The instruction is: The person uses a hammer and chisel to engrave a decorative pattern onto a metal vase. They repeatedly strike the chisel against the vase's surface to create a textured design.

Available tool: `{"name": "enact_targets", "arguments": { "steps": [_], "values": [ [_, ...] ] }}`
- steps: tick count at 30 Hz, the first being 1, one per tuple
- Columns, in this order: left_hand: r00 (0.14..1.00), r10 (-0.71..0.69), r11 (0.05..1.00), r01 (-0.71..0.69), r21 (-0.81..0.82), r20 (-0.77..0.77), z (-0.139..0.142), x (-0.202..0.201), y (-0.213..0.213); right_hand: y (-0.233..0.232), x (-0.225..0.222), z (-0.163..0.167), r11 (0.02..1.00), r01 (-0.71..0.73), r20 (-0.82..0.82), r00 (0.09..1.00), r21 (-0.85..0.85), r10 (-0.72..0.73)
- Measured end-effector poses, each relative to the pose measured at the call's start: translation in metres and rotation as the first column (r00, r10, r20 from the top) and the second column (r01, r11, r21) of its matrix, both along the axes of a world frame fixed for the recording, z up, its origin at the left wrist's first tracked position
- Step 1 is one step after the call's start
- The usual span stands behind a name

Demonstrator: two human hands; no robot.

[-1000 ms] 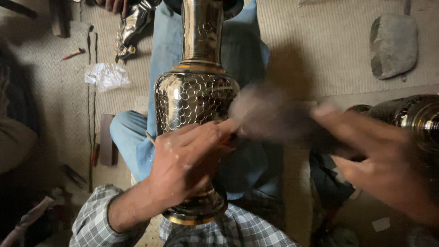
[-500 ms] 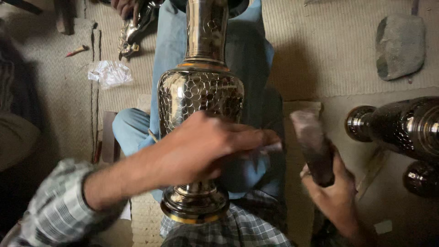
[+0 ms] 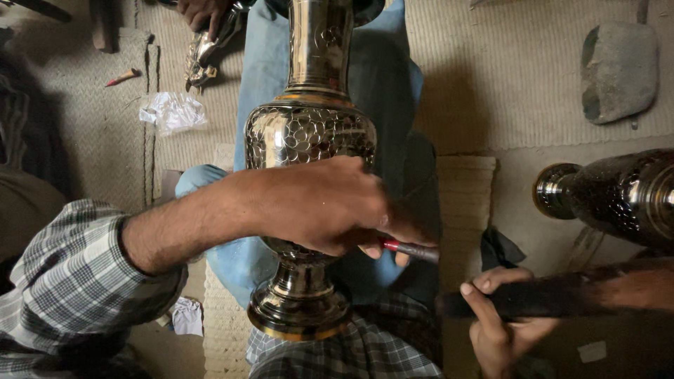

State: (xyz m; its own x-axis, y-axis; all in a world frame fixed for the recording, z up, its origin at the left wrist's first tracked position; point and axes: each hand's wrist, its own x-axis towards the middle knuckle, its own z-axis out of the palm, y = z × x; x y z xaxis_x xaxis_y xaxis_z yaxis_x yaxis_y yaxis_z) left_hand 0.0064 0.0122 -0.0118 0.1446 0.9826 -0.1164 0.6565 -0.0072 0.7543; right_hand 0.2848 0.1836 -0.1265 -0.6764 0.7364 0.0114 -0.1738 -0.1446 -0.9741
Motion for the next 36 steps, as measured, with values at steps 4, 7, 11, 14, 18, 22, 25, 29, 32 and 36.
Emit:
{"name": "enact_targets", "arguments": {
  "steps": [4, 7, 11, 14, 18, 22, 25, 29, 32, 36],
  "values": [
    [0.999, 0.032, 0.998, -0.031, 0.057, -0.016, 0.0, 0.001, -0.004, 0.006, 0.002, -0.004, 0.817, -0.266, 0.393, 0.918, 0.512, 0.052],
    [0.988, 0.138, 0.988, -0.133, -0.075, 0.067, 0.005, 0.006, -0.01, 0.013, 0.0, -0.005, 0.874, -0.265, 0.469, 0.882, 0.407, 0.049],
    [0.956, 0.291, 0.957, -0.29, 0.019, -0.031, 0.013, 0.016, -0.024, 0.03, -0.014, 0.003, 0.697, -0.359, 0.489, 0.872, 0.621, 0.013],
    [0.902, 0.401, 0.909, -0.37, 0.194, -0.16, 0.011, 0.026, -0.029, 0.045, -0.027, 0.016, 0.767, -0.425, 0.471, 0.863, 0.482, 0.182],
    [0.846, 0.509, 0.854, -0.475, 0.212, -0.156, 0.01, 0.039, -0.039, 0.061, -0.045, 0.037, 0.525, -0.546, 0.649, 0.761, 0.653, -0.016],
    [0.79, 0.61, 0.779, -0.581, 0.238, -0.068, 0.014, 0.047, -0.047, 0.074, -0.056, 0.065, 0.802, -0.516, 0.504, 0.8, 0.302, 0.325],
    [0.779, 0.627, 0.754, -0.599, 0.268, -0.022, 0.019, 0.047, -0.052, 0.084, -0.069, 0.078, 0.657, -0.574, 0.613, 0.762, 0.489, 0.208],
    [0.721, 0.692, 0.683, -0.669, 0.293, 0.034, 0.023, 0.053, -0.05, 0.088, -0.087, 0.088, 0.4, -0.616, 0.588, 0.782, 0.679, 0.206],
    [0.681, 0.729, 0.638, -0.711, 0.296, 0.065, 0.026, 0.058, -0.05, 0.09, -0.098, 0.1, 0.418, -0.726, 0.722, 0.661, 0.547, 0.204],
    [0.6, 0.782, 0.525, -0.78, 0.342, 0.168, 0.026, 0.061, -0.052, 0.083, -0.107, 0.099, 0.264, -0.701, 0.595, 0.706, 0.662, 0.383]
  ]
}}
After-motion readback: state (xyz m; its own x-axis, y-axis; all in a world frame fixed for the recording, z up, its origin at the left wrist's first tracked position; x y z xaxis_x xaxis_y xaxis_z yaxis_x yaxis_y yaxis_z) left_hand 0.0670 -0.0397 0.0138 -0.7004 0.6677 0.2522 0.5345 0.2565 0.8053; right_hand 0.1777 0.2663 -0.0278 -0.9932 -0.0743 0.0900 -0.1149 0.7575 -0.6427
